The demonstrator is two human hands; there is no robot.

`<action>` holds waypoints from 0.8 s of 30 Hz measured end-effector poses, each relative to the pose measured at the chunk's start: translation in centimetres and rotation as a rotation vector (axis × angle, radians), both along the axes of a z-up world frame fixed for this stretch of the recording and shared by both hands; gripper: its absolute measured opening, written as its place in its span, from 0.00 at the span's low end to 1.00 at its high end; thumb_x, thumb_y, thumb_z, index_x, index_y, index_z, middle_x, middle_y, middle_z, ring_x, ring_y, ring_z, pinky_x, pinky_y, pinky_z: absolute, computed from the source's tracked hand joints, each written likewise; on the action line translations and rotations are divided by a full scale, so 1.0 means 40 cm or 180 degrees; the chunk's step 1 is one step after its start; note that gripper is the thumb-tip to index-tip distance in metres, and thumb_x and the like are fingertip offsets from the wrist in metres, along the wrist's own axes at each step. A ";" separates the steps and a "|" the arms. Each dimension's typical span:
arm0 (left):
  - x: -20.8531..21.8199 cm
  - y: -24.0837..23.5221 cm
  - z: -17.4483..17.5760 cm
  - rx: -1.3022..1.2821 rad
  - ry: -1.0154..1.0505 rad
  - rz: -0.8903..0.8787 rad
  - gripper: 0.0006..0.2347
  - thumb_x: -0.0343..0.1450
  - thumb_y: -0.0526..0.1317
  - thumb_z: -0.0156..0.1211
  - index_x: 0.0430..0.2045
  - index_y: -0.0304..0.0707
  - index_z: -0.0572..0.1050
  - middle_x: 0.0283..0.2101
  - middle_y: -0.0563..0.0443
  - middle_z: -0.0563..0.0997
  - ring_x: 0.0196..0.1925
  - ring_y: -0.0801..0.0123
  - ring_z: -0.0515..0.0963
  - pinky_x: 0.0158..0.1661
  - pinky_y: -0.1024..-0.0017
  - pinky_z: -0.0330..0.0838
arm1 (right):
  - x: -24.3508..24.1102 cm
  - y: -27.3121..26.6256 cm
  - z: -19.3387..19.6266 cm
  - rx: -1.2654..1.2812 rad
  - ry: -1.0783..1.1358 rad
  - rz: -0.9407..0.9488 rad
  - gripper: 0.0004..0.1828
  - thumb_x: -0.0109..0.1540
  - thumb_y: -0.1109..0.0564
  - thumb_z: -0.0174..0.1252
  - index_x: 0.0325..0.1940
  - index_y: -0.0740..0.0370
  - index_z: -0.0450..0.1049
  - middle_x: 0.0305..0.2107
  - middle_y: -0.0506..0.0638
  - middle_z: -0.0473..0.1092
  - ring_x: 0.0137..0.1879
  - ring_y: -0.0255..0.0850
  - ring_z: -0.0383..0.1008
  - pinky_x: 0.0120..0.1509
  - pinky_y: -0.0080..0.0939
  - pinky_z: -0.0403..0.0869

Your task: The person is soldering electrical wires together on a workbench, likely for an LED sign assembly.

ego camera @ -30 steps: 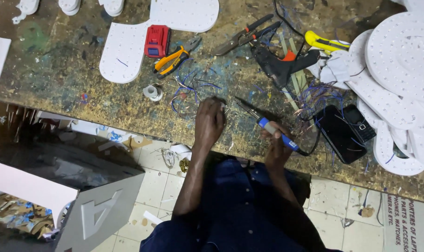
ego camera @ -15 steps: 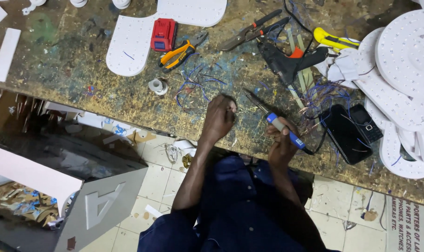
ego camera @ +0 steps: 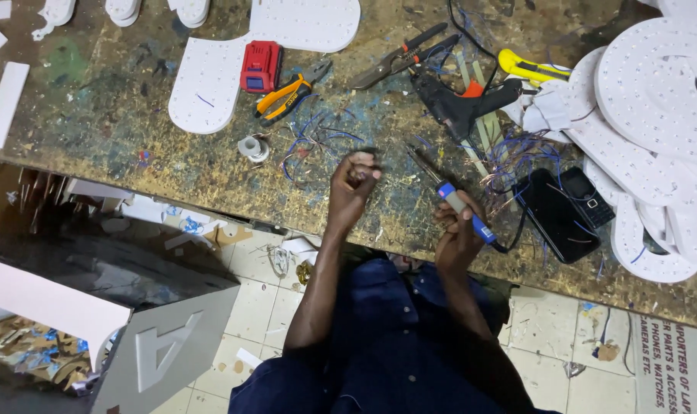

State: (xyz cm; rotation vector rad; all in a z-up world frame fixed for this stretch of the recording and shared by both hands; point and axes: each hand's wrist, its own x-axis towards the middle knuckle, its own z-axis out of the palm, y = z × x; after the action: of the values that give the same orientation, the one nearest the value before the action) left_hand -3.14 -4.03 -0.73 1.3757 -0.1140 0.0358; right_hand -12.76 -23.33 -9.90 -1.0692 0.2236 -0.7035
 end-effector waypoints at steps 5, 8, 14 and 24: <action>0.014 0.054 -0.099 -0.0181 -0.0223 -0.0103 0.17 0.75 0.22 0.63 0.59 0.30 0.76 0.48 0.38 0.87 0.51 0.65 0.88 0.58 0.64 0.83 | 0.007 -0.007 -0.015 0.0034 -0.0069 0.0017 0.26 0.77 0.46 0.56 0.68 0.73 0.73 0.39 0.66 0.79 0.39 0.43 0.84 0.40 0.38 0.87; 0.009 0.077 -0.083 -0.0103 -0.0366 0.0030 0.11 0.77 0.23 0.63 0.54 0.30 0.79 0.47 0.38 0.89 0.50 0.67 0.89 0.56 0.65 0.83 | 0.007 -0.004 -0.014 0.0027 -0.0071 0.0046 0.27 0.77 0.45 0.56 0.68 0.73 0.73 0.39 0.65 0.79 0.39 0.43 0.84 0.40 0.38 0.87; 0.003 0.076 -0.119 0.0442 -0.0531 0.0844 0.03 0.80 0.31 0.68 0.45 0.36 0.86 0.28 0.51 0.81 0.34 0.78 0.77 0.38 0.73 0.74 | 0.002 0.001 -0.016 -0.0047 -0.0086 0.0100 0.28 0.77 0.44 0.57 0.68 0.72 0.74 0.40 0.64 0.80 0.40 0.43 0.85 0.41 0.37 0.86; 0.003 0.053 -0.109 0.0618 -0.0880 0.1141 0.05 0.82 0.32 0.63 0.44 0.34 0.86 0.36 0.45 0.81 0.42 0.67 0.81 0.50 0.65 0.73 | 0.007 -0.026 -0.136 -0.0254 -0.0469 0.0094 0.25 0.76 0.45 0.53 0.62 0.71 0.75 0.47 0.69 0.77 0.38 0.52 0.84 0.39 0.47 0.87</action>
State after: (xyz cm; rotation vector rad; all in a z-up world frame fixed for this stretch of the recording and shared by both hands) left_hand -3.02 -1.91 -5.10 1.5657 -0.1023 0.5273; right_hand -12.49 -24.36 -15.35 -1.0891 0.0532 -0.7662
